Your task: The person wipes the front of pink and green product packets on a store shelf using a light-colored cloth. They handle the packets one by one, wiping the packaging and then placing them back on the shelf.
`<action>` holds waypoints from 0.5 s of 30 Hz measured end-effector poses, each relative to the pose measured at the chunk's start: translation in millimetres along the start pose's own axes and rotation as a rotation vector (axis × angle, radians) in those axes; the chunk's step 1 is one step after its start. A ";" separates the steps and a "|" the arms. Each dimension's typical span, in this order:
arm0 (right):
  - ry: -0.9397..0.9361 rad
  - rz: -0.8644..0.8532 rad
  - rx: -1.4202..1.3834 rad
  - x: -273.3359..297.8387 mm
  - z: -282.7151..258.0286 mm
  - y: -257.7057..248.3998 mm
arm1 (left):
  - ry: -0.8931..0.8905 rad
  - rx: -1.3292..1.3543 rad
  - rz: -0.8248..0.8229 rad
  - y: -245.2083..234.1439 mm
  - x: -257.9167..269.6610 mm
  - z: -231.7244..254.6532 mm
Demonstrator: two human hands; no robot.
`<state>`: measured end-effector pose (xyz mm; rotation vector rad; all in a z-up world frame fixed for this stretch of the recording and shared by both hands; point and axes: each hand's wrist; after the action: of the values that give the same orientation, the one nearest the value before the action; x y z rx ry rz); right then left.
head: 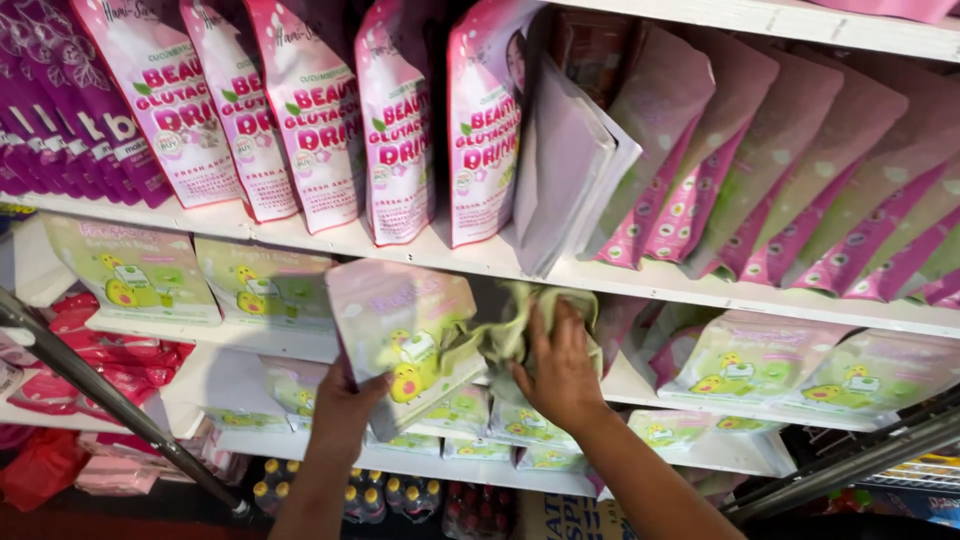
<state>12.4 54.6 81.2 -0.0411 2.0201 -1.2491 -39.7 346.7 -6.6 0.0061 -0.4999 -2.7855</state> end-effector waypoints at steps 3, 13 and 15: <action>-0.163 -0.459 0.425 -7.1 37.0 45.1 | -0.034 -0.012 -0.047 5.0 -20.4 1.5; 0.152 -0.299 0.352 -36.7 16.3 62.9 | 0.176 -0.809 0.003 2.8 -127.2 -16.3; 0.016 0.046 -0.034 -39.3 7.4 75.0 | 0.340 -1.008 0.248 18.3 -117.3 -0.5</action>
<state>70.7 103.6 43.3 -0.0008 2.0445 -1.1903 77.5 365.7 -6.6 0.1716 0.9186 -2.4067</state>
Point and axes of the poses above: each hand's wrist, its own x-axis away from the middle knuckle, its own y-axis out of the palm, z = x × y, and after that the axes turned 11 degrees about -y, right-handed
